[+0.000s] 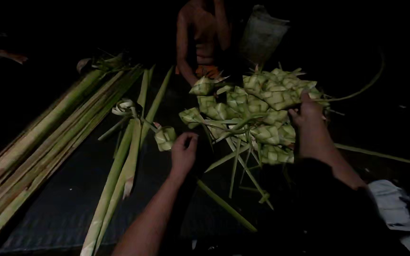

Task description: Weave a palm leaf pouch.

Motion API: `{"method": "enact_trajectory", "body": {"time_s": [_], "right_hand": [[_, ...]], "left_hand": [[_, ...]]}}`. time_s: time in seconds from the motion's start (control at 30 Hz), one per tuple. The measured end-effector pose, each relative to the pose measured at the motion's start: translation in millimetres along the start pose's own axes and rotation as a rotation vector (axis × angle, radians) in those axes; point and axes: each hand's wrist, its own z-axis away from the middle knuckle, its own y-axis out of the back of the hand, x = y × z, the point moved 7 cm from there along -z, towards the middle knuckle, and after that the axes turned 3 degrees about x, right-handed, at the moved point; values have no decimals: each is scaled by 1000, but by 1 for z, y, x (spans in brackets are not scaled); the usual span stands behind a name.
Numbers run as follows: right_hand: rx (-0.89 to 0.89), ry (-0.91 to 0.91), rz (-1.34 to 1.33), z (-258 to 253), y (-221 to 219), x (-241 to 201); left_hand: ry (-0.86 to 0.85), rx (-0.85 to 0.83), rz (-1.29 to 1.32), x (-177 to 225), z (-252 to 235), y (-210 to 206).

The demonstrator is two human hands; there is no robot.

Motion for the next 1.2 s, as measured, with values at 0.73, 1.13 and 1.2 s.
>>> {"method": "enact_trajectory", "body": {"time_s": [0.73, 1.13, 1.2], "right_hand": [[-39, 55, 142, 16, 5, -9], [-1104, 459, 485, 268, -123, 49], [-1152, 591, 517, 283, -137, 65]], "left_hand": [[-376, 278, -383, 22, -8, 34], [92, 53, -604, -18, -33, 55], [155, 125, -388, -20, -33, 66]]}}
